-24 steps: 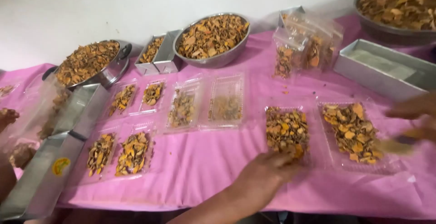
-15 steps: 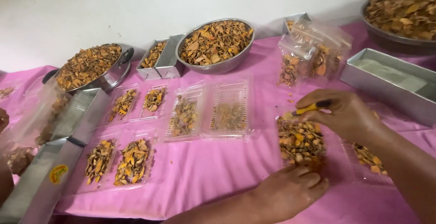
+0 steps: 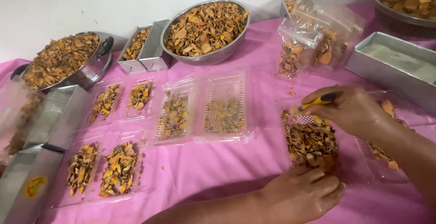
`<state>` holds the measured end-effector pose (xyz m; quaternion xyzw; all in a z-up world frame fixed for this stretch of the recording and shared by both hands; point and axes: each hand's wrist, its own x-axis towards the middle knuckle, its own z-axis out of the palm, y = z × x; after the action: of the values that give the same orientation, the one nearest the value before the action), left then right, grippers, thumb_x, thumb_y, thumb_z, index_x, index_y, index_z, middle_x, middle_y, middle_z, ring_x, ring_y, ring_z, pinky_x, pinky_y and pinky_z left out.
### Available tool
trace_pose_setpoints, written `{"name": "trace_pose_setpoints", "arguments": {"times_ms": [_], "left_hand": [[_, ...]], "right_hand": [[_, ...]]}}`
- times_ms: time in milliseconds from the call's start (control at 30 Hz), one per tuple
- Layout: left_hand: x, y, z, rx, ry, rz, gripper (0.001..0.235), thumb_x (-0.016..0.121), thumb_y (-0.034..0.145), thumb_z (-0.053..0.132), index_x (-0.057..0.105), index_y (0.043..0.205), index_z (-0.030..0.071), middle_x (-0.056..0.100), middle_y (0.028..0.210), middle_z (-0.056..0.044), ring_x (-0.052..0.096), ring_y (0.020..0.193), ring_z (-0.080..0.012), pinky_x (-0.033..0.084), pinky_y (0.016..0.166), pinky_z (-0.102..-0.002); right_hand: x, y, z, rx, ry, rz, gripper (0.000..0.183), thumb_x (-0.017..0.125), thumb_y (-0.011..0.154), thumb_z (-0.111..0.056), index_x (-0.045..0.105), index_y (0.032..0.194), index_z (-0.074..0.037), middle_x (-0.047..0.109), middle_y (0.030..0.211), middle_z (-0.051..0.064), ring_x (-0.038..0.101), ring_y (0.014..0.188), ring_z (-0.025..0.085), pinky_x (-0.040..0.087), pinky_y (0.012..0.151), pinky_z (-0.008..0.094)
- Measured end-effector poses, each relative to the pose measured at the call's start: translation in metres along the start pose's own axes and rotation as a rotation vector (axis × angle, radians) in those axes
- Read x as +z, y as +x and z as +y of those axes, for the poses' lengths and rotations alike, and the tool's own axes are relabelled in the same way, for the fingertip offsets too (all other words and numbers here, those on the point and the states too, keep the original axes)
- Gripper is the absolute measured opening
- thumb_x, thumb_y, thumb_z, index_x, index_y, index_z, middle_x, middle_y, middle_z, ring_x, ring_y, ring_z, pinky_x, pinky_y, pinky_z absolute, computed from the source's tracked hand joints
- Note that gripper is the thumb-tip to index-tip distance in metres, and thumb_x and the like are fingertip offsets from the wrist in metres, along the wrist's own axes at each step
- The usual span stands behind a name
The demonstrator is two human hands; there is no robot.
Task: Sorting and arranging dried tea leaves into plastic containers using a brush and hands.
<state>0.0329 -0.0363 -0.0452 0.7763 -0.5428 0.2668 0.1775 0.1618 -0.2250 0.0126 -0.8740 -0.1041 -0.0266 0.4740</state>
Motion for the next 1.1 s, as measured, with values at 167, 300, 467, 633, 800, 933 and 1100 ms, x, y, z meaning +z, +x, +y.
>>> {"name": "trace_pose_setpoints", "arguments": {"times_ms": [167,300,467,633,800,933,1100], "left_hand": [[-0.001,-0.003,0.001,-0.015,0.009,0.039,0.012,0.069,0.101,0.006,0.074,0.112,0.005,0.064,0.101,-0.004,0.056,0.092,-0.0247,0.048,0.081,-0.035],[-0.009,-0.003,0.002,0.006,0.037,0.034,0.011,0.068,0.105,0.007,0.074,0.114,0.006,0.064,0.103,-0.003,0.056,0.093,-0.0237,0.048,0.085,-0.034],[-0.004,-0.003,0.0,0.02,0.037,0.084,0.009,0.068,0.105,0.006,0.076,0.11,0.005,0.065,0.103,-0.003,0.058,0.095,-0.0251,0.052,0.089,-0.035],[-0.009,-0.005,0.001,0.033,0.056,0.07,0.009,0.069,0.105,0.004,0.075,0.11,0.007,0.064,0.101,-0.002,0.054,0.09,-0.0225,0.049,0.084,-0.033],[-0.005,-0.007,-0.001,0.033,0.011,0.076,0.011,0.068,0.105,0.004,0.075,0.114,0.002,0.066,0.107,-0.007,0.061,0.103,-0.0267,0.052,0.085,-0.037],[-0.011,-0.006,0.0,0.047,-0.01,0.074,0.014,0.068,0.103,0.001,0.076,0.114,0.0,0.067,0.112,-0.011,0.064,0.112,-0.0297,0.053,0.089,-0.038],[-0.012,-0.005,0.001,0.015,-0.022,0.067,0.012,0.068,0.102,0.001,0.075,0.112,0.001,0.066,0.111,-0.009,0.061,0.099,-0.0262,0.051,0.084,-0.036]], "right_hand": [[-0.01,-0.021,-0.04,0.144,-0.122,-0.175,0.022,0.081,0.083,-0.02,0.089,0.103,-0.021,0.093,0.096,0.0,0.071,0.07,0.015,0.052,0.071,0.026],[-0.022,-0.023,-0.073,0.292,-0.214,-0.102,0.021,0.078,0.089,-0.023,0.09,0.104,-0.018,0.092,0.095,0.001,0.048,0.046,0.016,0.03,0.041,0.026],[0.001,-0.013,-0.068,0.318,-0.174,-0.142,0.017,0.079,0.088,-0.025,0.088,0.103,-0.023,0.089,0.106,0.0,0.029,0.038,0.013,0.024,0.037,0.025],[-0.009,-0.022,-0.052,0.273,0.013,-0.296,0.027,0.086,0.076,-0.013,0.093,0.103,-0.008,0.096,0.1,0.008,0.087,0.094,0.015,0.064,0.094,0.027],[-0.037,-0.02,-0.027,0.034,-0.129,-0.076,0.021,0.078,0.081,-0.016,0.09,0.096,-0.008,0.09,0.105,0.004,0.084,0.082,0.015,0.062,0.057,0.027],[-0.033,-0.026,-0.014,0.144,-0.147,0.026,0.019,0.082,0.084,-0.018,0.089,0.099,-0.009,0.087,0.101,0.001,0.059,0.07,0.007,0.042,0.056,0.022],[-0.036,-0.063,-0.011,0.087,-0.151,0.102,0.014,0.09,0.072,-0.011,0.091,0.085,-0.006,0.088,0.089,0.006,0.078,0.079,0.014,0.056,0.074,0.025]]}}
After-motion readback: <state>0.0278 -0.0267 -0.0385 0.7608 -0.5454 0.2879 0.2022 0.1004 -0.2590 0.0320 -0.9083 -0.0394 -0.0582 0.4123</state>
